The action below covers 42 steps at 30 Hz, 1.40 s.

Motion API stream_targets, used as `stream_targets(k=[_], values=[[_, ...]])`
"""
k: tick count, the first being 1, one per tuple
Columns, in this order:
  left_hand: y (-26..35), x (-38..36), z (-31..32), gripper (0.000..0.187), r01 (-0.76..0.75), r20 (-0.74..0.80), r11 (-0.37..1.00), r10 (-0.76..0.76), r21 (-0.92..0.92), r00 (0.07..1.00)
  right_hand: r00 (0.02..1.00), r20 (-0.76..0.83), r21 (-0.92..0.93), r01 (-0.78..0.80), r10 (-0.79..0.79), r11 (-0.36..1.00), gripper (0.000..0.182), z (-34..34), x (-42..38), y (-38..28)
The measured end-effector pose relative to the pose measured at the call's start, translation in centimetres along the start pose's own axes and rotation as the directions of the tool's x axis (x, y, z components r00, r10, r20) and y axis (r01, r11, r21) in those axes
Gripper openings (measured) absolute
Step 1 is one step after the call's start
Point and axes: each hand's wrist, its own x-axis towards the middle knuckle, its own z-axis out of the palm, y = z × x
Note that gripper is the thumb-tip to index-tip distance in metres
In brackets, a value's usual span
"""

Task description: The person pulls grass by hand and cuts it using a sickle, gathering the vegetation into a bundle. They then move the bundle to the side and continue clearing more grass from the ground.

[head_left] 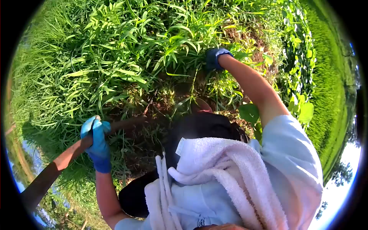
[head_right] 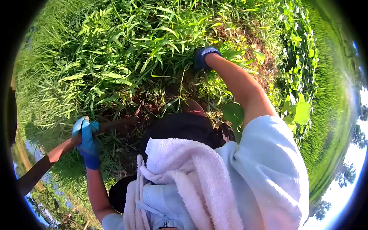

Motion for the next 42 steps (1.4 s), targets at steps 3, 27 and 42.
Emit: stream_targets(k=[3,27,42], values=[[-0.6,-0.8,-0.4,0.015,-0.056,-0.011,0.990,0.055,-0.128,0.998,0.986,0.026,0.436,-0.159,0.164,0.886,0.032,-0.4,-2.4,-0.3],[-2.9,1.2,-0.8,0.010,0.022,-0.193,0.971,-0.070,-0.239,0.979,0.686,-0.654,-0.011,0.414,-0.319,0.910,0.018,10.5,-9.4,-1.7],[-2.6,-0.8,-2.5,0.013,0.150,-0.227,0.946,-0.220,-0.289,0.949,0.856,-0.517,0.452,0.261,0.012,0.853,0.036,15.2,14.1,18.2]])
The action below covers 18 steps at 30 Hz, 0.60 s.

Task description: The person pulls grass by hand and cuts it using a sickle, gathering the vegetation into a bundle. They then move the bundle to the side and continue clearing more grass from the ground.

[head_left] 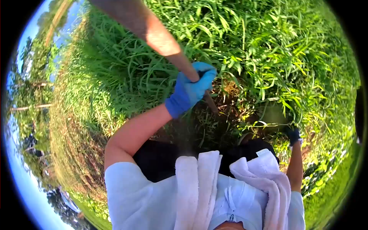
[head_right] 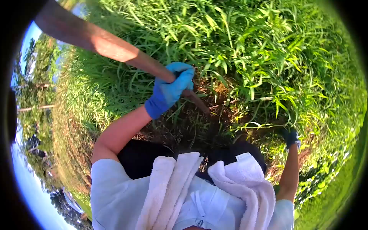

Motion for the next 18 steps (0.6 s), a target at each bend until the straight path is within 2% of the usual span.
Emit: stream_targets(k=[1,2,3,4,6,7,10,13,15,18], values=[[-0.8,-0.5,-0.8,0.014,-0.021,0.057,0.999,0.022,-0.027,0.998,0.995,0.025,-0.209,-0.084,0.092,0.974,0.036,-2.8,-2.1,-5.8],[-0.4,-1.2,-1.1,0.013,0.005,0.050,1.000,-0.003,-0.027,0.999,0.992,0.035,-0.313,-0.104,0.121,0.944,0.036,-3.7,-2.4,-9.6],[0.0,-1.8,-1.3,0.013,0.032,0.066,0.999,-0.029,-0.041,0.997,0.988,0.017,-0.361,-0.136,0.153,0.922,0.036,-4.5,-3.0,-11.4],[0.1,-2.2,-1.5,0.013,0.016,0.007,0.999,-0.016,-0.034,1.000,0.985,0.003,-0.373,-0.158,0.171,0.914,0.036,-4.6,-4.0,-11.9],[0.3,-2.4,-2.0,0.014,-0.079,0.035,0.996,0.081,-0.033,0.996,0.976,-0.042,-0.364,-0.214,0.214,0.906,0.036,-5.3,-6.2,-12.1],[0.9,-2.6,-2.4,0.014,-0.096,-0.005,0.995,0.096,-0.026,0.995,0.970,-0.073,-0.336,-0.244,0.233,0.910,0.036,-5.5,-6.9,-11.4],[3.0,-2.8,-3.6,0.020,0.005,-0.075,0.998,-0.010,-0.061,0.997,0.951,-0.156,-0.230,-0.299,0.268,0.926,0.036,-7.0,-7.4,-11.6],[4.1,-2.7,-5.1,0.022,-0.061,-0.181,0.987,0.034,-0.146,0.983,0.923,-0.253,-0.005,-0.303,0.292,0.953,0.036,-9.1,-5.7,-14.2],[5.3,-3.2,-6.2,0.023,-0.096,-0.215,0.972,0.050,-0.212,0.975,0.911,-0.305,0.187,-0.228,0.277,0.955,0.036,-11.3,-3.6,-17.3],[6.9,-3.7,-7.7,0.023,-0.177,-0.382,0.890,0.003,-0.421,0.924,0.934,-0.323,0.457,0.010,0.155,0.889,0.036,-15.2,0.6,-26.0]])
